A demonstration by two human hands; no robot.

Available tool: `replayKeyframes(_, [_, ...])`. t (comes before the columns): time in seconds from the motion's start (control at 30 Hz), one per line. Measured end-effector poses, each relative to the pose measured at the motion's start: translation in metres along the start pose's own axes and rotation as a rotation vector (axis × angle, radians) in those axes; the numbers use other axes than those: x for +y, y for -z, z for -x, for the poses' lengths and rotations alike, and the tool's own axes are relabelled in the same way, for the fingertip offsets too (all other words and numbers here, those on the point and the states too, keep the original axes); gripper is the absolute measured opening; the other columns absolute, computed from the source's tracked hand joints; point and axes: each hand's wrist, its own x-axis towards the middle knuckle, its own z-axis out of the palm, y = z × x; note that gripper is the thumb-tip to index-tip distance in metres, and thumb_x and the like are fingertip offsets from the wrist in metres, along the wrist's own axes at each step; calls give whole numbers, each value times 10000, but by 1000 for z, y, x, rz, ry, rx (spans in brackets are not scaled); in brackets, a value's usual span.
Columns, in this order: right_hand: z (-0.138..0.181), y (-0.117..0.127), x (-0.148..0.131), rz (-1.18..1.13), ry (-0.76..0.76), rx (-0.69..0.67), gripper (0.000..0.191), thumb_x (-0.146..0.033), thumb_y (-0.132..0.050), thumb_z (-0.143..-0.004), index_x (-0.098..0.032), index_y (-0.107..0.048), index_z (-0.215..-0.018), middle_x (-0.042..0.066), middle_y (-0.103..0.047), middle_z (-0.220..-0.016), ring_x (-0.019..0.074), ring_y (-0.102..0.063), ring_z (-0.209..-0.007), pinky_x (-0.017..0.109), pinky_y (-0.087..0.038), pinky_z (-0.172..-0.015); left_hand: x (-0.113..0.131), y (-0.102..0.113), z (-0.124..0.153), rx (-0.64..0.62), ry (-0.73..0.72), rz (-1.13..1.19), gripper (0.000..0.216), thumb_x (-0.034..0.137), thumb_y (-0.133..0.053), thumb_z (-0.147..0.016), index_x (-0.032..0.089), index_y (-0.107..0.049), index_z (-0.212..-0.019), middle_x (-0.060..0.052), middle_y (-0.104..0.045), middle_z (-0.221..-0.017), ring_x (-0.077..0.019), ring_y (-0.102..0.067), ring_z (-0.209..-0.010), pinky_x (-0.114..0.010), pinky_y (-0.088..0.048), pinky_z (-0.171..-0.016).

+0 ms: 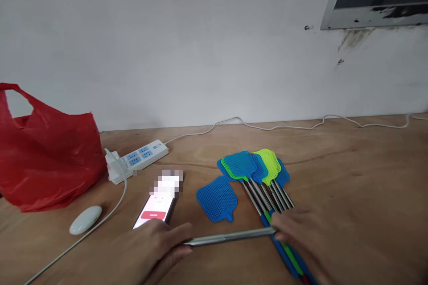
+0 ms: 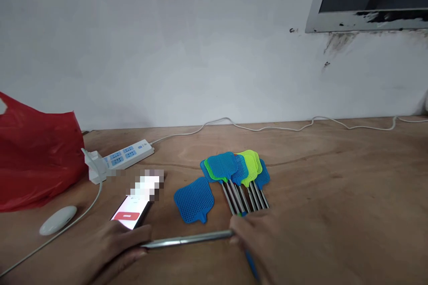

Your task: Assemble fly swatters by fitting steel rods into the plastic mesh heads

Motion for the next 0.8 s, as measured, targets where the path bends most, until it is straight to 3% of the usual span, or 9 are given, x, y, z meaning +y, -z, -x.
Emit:
replayKeyframes(0.03, [-4, -6, -6, -15, 38, -73, 123, -168, -568, -911, -226, -514, -817, -8, -695, -685, 172, -649, -575, 281, -348, -493, 5, 0, -5, -40, -16, -35, 387, 448, -361, -1047, 260, -643, -861, 8, -635, -677, -158, -590, -547, -256, -326, -465])
replayKeyframes(0.17, [-21, -24, -20, -3, 69, -101, 207, -136, -516, -948, -213, -490, -758, -26, -636, -560, 135, -554, -437, 292, -231, -414, 21, -3, -25, -104, -55, -50, 426, 453, -272, -1061, 257, -639, -964, -18, -653, -716, -184, -612, -570, -265, -305, -446])
replayKeyframes(0.4, [-32, -10, -2, 0, 20, -163, 206, -110, -452, -937, -216, -531, -780, 1, -640, -620, 164, -567, -499, 290, -276, -469, 7, -14, -27, -82, -17, -14, 431, 513, -257, -1056, 267, -603, -1131, -27, -704, -828, -228, -657, -710, -294, -415, -570])
replayKeyframes(0.63, [-15, -3, 24, -41, -133, -155, 296, -335, -380, -1049, -223, -571, -852, 11, -648, -752, 181, -602, -632, 288, -359, -577, -12, -17, -11, -10, 3, 18, 470, 485, -235, -1061, 241, -613, -925, -4, -655, -738, -179, -596, -625, -272, -394, -559])
replayKeyframes(0.8, [-11, -1, 30, -126, -104, -174, 308, -337, -355, -1065, -228, -571, -874, -9, -637, -763, 160, -578, -665, 278, -354, -617, -7, -17, -12, 31, 25, 9, 529, 529, -184, -1058, 241, -596, -895, 6, -631, -681, -168, -573, -585, -268, -372, -525])
